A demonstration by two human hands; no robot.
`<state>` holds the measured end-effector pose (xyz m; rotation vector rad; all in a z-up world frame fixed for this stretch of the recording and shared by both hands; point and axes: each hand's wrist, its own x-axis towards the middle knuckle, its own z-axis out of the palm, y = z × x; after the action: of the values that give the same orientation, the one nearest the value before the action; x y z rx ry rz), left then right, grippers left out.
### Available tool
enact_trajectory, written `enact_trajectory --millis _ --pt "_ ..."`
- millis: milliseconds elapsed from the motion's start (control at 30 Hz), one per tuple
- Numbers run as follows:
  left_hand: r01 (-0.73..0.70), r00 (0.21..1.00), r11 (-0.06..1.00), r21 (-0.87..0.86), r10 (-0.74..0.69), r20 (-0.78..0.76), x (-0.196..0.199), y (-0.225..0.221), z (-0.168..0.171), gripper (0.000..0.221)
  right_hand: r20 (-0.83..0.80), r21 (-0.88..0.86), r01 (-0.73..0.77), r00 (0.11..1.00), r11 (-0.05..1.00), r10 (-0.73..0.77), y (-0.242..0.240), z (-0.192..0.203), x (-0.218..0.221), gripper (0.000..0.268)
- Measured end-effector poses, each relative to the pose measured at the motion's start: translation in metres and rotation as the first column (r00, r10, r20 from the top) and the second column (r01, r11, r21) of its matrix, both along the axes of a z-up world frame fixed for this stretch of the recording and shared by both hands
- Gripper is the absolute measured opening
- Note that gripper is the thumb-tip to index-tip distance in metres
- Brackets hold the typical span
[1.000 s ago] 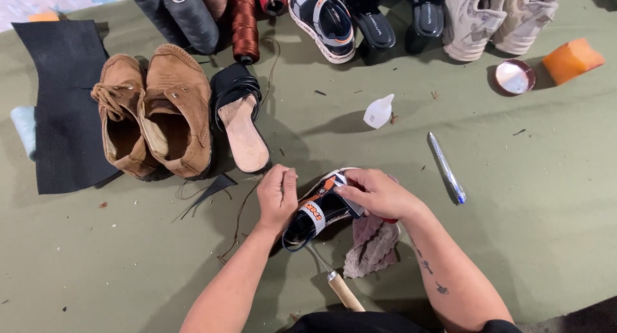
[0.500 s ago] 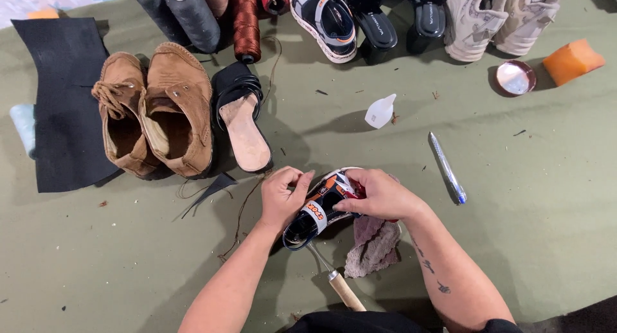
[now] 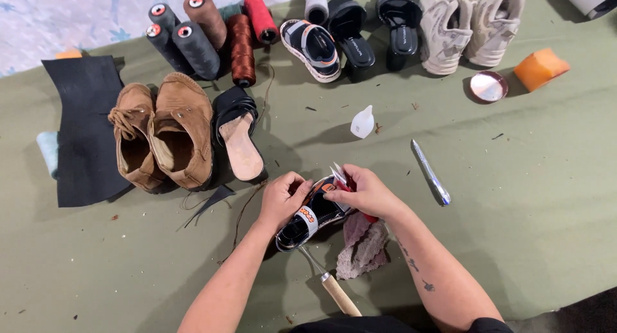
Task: Performing finishing touches on a sandal by wiping it and trimming edges with a small tool.
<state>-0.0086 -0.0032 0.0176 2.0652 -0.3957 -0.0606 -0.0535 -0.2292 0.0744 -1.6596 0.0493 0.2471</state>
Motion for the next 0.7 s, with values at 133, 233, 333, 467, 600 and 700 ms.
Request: enact_trajectory --millis 133,233,333,467,600,700 --pt "0.067 0.993 0.994 0.082 -0.059 -0.102 0.001 0.001 0.016 0.034 -0.07 -0.193 0.117 0.989 0.974 -0.133 0.004 0.0 -0.004 0.044" --pt "0.199 0.947 0.955 0.221 -0.129 -0.295 -0.003 -0.001 0.057 0.041 -0.179 -0.458 0.048 0.973 0.888 -0.145 0.007 0.011 -0.007 0.059" --pt "0.291 0.85 0.937 0.195 -0.16 -0.502 -0.01 -0.004 0.079 0.064 -0.168 -0.491 0.008 0.98 0.871 -0.104 0.004 -0.005 -0.013 0.044" --pt "0.368 0.813 0.929 0.032 -0.305 -0.496 -0.007 0.009 0.069 0.057 0.102 -0.108 0.171 0.982 0.979 -0.16 0.003 -0.032 -0.02 0.033" --pt "0.448 0.74 0.82 -0.356 -0.564 -0.368 -0.009 0.03 0.083 0.05 0.363 0.43 0.151 0.874 0.89 -0.324 0.004 -0.051 -0.026 0.027" --pt "0.252 0.585 0.707 -0.66 -0.655 -0.478 -0.031 0.025 0.109 0.039 0.453 0.41 0.109 0.837 0.906 -0.306 0.003 -0.055 -0.022 0.028"
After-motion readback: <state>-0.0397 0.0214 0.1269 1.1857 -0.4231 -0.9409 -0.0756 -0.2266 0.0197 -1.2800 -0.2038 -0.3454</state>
